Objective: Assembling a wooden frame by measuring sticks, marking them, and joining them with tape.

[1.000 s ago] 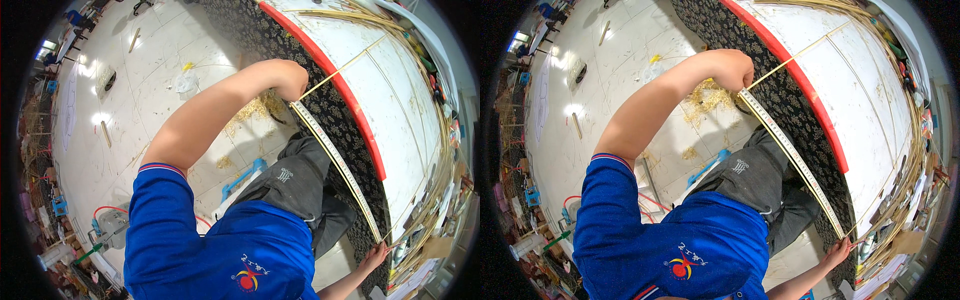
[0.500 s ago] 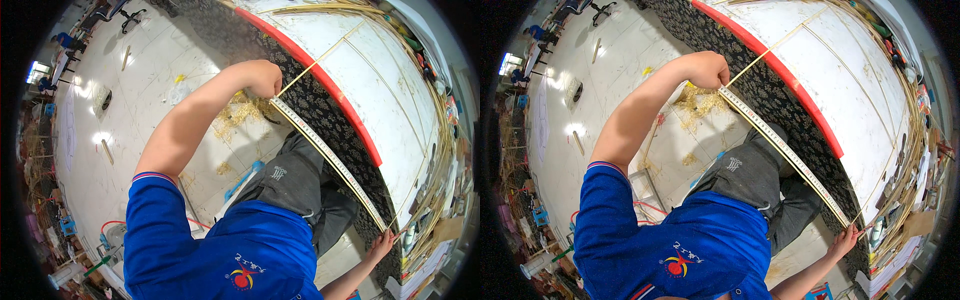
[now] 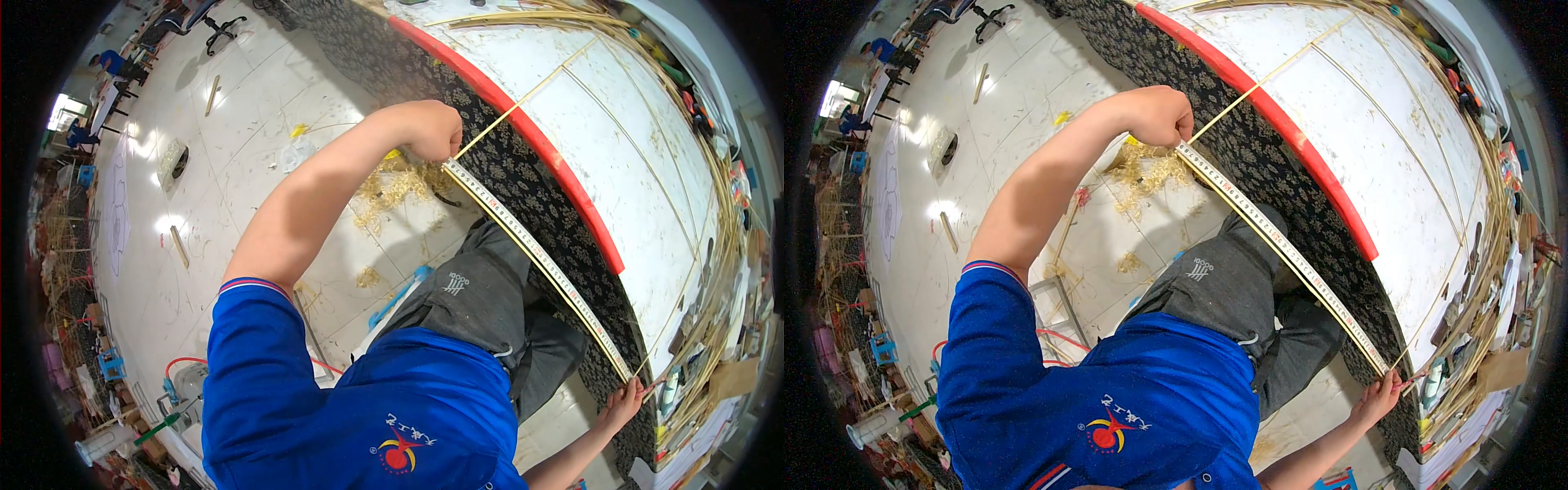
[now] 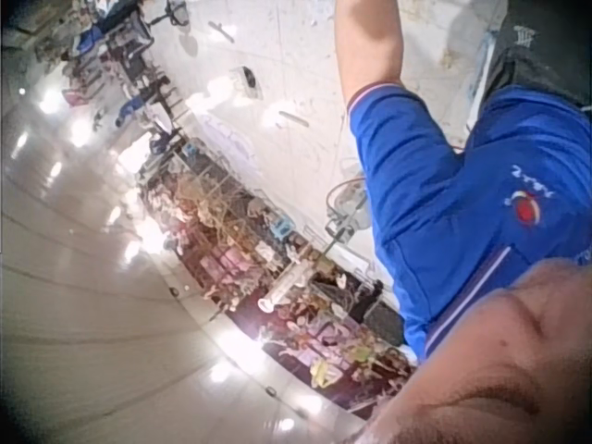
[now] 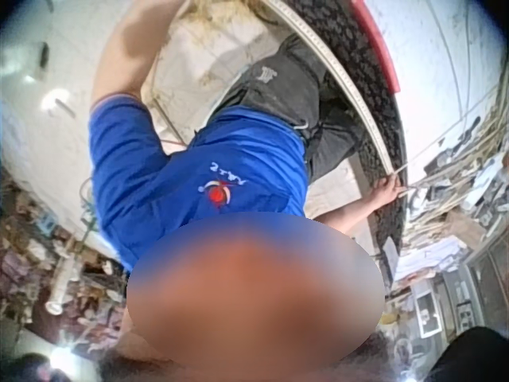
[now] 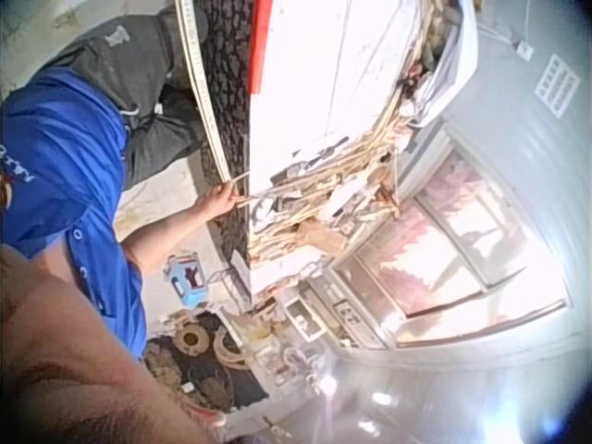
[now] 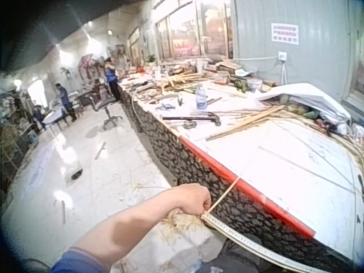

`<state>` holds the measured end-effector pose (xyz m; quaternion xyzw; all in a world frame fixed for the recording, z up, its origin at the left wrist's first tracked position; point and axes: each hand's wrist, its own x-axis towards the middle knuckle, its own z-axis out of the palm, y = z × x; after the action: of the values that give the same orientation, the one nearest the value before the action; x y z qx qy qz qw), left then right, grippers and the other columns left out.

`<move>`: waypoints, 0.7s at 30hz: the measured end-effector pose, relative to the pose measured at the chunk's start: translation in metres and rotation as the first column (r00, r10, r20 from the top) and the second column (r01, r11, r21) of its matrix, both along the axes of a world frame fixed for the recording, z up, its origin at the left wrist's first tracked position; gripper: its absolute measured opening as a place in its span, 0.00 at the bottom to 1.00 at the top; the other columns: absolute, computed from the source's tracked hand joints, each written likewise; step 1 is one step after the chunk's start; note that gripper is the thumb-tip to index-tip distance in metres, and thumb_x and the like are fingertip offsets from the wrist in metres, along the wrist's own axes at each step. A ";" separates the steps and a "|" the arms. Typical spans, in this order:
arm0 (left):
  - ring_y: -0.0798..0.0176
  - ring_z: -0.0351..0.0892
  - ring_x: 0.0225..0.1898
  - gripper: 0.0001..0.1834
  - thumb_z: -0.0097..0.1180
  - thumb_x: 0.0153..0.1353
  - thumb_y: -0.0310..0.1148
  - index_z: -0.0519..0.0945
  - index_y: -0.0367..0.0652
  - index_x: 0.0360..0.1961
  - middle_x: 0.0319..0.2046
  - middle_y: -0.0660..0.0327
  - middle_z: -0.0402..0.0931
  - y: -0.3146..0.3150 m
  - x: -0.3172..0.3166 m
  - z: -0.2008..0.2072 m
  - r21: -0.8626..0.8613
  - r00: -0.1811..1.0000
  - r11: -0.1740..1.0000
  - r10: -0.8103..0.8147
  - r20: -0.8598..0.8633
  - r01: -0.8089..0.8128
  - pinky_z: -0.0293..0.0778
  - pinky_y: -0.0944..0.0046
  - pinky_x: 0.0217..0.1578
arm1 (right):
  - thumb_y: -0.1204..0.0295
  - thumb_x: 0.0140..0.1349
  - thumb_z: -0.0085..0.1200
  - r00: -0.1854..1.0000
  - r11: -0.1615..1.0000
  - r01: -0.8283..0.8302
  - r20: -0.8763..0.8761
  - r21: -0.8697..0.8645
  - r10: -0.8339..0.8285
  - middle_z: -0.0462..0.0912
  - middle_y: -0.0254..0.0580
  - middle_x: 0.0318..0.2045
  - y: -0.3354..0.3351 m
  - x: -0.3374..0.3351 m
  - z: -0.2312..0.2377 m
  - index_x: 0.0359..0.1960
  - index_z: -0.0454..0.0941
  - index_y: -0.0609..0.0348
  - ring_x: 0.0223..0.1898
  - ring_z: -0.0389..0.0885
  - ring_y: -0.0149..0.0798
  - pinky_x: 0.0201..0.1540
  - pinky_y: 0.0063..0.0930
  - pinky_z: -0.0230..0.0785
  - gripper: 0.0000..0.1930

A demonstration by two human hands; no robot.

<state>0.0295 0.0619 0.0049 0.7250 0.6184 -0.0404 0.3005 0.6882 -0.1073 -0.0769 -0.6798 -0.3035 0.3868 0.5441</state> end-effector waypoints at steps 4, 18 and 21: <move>0.52 0.86 0.39 0.13 0.60 0.48 0.29 0.88 0.43 0.36 0.32 0.54 0.86 0.000 0.001 0.002 0.001 1.000 1.000 -0.018 -0.023 0.018 0.79 0.56 0.41 | 0.69 0.72 0.54 1.000 1.000 -0.013 -0.006 0.015 0.013 0.74 0.27 0.22 -0.001 0.004 -0.002 0.46 0.76 0.54 0.12 0.54 0.16 0.12 0.15 0.43 0.06; 0.51 0.85 0.37 0.12 0.56 0.49 0.29 0.87 0.43 0.34 0.31 0.53 0.85 0.002 -0.001 -0.004 -0.021 0.997 0.997 -0.071 -0.031 0.070 0.77 0.55 0.39 | 0.68 0.73 0.54 1.000 1.000 0.012 -0.008 0.017 -0.011 0.70 0.24 0.19 -0.001 0.002 -0.006 0.44 0.76 0.55 0.12 0.53 0.16 0.12 0.17 0.41 0.06; 0.51 0.85 0.36 0.11 0.57 0.49 0.30 0.86 0.42 0.33 0.30 0.54 0.85 0.000 -0.003 -0.007 0.028 0.997 0.996 -0.083 0.010 0.082 0.77 0.54 0.38 | 0.68 0.73 0.54 1.000 1.000 -0.003 -0.009 0.015 0.003 0.70 0.24 0.19 -0.003 0.000 -0.005 0.45 0.76 0.55 0.12 0.53 0.16 0.12 0.16 0.42 0.06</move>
<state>0.0265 0.0621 -0.0025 0.7542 0.5868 -0.0402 0.2919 0.6883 -0.1102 -0.0823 -0.6734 -0.3050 0.3886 0.5500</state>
